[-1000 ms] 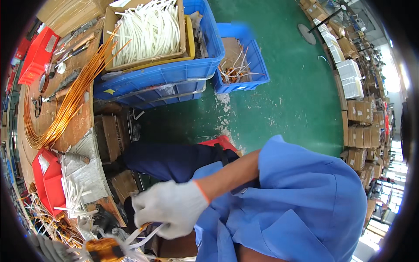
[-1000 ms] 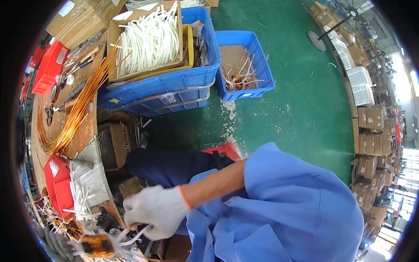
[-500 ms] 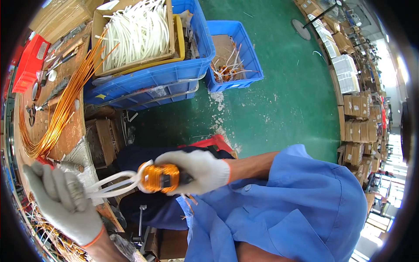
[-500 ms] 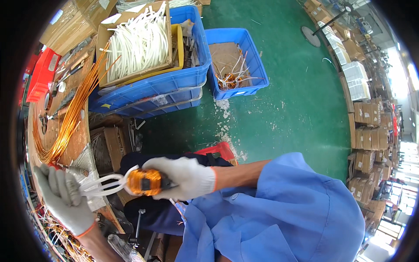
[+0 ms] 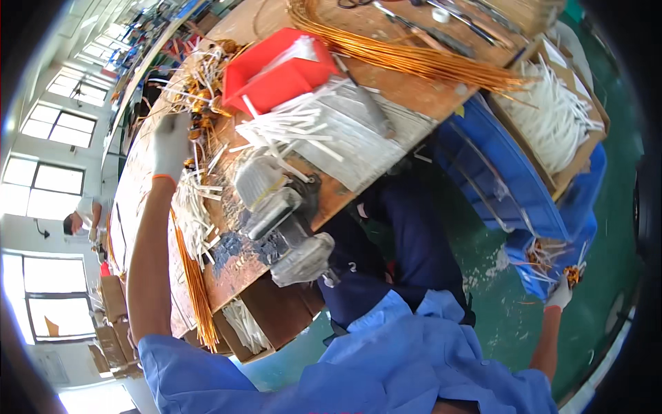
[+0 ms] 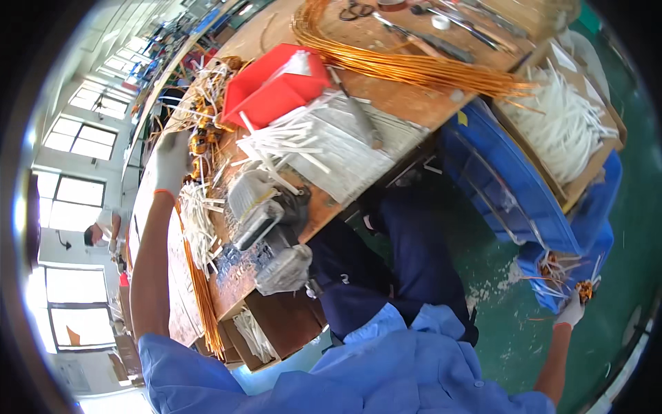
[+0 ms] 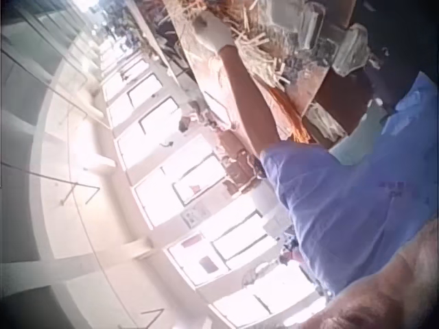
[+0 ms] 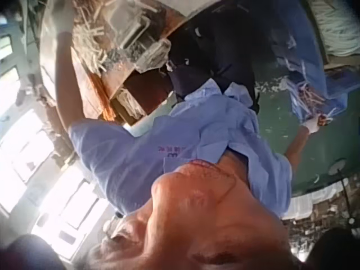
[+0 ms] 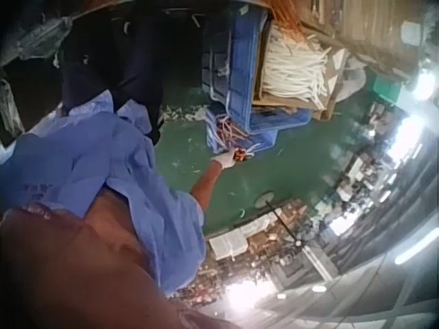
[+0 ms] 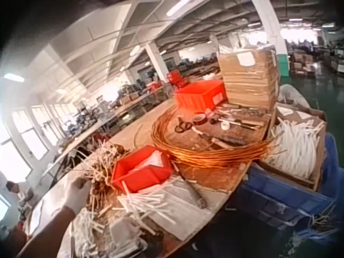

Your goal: The recorder is winding and securing copper wire around a transformer core at a workstation.

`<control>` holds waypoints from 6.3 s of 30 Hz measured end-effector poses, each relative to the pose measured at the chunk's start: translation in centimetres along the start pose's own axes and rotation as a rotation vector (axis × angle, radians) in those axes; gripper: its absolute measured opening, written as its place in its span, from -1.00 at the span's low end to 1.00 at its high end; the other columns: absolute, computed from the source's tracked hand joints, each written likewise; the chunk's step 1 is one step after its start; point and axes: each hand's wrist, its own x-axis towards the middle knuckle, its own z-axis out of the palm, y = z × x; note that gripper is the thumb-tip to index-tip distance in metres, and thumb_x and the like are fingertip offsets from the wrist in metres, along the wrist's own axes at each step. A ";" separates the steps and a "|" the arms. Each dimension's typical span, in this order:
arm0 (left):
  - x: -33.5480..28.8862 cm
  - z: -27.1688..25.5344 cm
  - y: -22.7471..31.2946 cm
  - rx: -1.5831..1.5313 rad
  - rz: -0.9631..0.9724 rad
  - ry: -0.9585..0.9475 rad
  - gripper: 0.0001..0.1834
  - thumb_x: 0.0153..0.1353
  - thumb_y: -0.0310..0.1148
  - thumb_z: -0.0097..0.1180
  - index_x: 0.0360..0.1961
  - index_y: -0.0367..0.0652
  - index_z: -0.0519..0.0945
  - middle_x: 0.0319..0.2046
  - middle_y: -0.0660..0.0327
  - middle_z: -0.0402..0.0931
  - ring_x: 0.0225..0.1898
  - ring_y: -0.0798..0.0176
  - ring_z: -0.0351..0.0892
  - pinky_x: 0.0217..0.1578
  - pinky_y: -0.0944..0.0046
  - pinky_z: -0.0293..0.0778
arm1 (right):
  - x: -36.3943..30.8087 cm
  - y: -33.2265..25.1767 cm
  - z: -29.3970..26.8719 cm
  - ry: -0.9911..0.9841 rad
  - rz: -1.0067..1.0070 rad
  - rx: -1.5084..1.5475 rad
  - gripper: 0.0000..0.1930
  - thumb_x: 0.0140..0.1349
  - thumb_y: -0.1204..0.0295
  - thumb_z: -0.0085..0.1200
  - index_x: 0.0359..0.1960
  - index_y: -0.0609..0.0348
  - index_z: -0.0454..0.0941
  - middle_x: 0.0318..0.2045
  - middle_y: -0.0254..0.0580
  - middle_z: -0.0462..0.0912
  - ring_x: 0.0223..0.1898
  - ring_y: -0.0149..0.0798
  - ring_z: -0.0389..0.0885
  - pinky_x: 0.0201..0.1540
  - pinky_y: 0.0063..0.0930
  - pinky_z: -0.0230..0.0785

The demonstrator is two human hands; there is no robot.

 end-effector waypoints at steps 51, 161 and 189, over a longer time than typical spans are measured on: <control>-27.3 -5.6 10.9 -0.205 0.211 -0.553 -0.20 0.19 -0.11 0.64 0.36 -0.21 0.55 -0.01 -0.05 0.80 0.01 -0.01 0.85 0.05 0.05 0.70 | -62.5 -22.6 34.3 -1.681 -1.337 0.107 -0.35 0.31 0.46 0.38 0.43 0.15 0.45 0.13 0.15 0.64 0.07 0.30 0.75 0.10 -0.01 0.65; -21.5 -9.6 -8.3 0.440 0.499 -0.150 -0.83 0.37 -0.49 0.22 -0.07 -0.09 0.74 -0.24 0.16 0.66 -0.15 -0.07 0.74 -0.09 -0.02 0.67 | -58.8 -21.9 28.2 -1.804 -0.711 -0.554 -0.85 0.42 0.59 0.27 -0.04 0.30 0.78 -0.35 -0.07 0.82 -0.42 -0.32 0.78 -0.36 -0.45 0.55; -31.3 -4.6 7.7 -0.371 -0.037 -0.704 -0.67 0.63 -0.42 0.02 0.23 -0.38 0.64 -0.09 -0.01 0.75 -0.10 0.24 0.78 -0.02 0.21 0.64 | -56.5 -22.4 28.5 -1.807 -1.037 -0.307 -0.65 0.30 0.61 0.42 0.13 0.20 0.79 -0.33 -0.06 0.77 -0.37 -0.13 0.78 -0.28 -0.33 0.61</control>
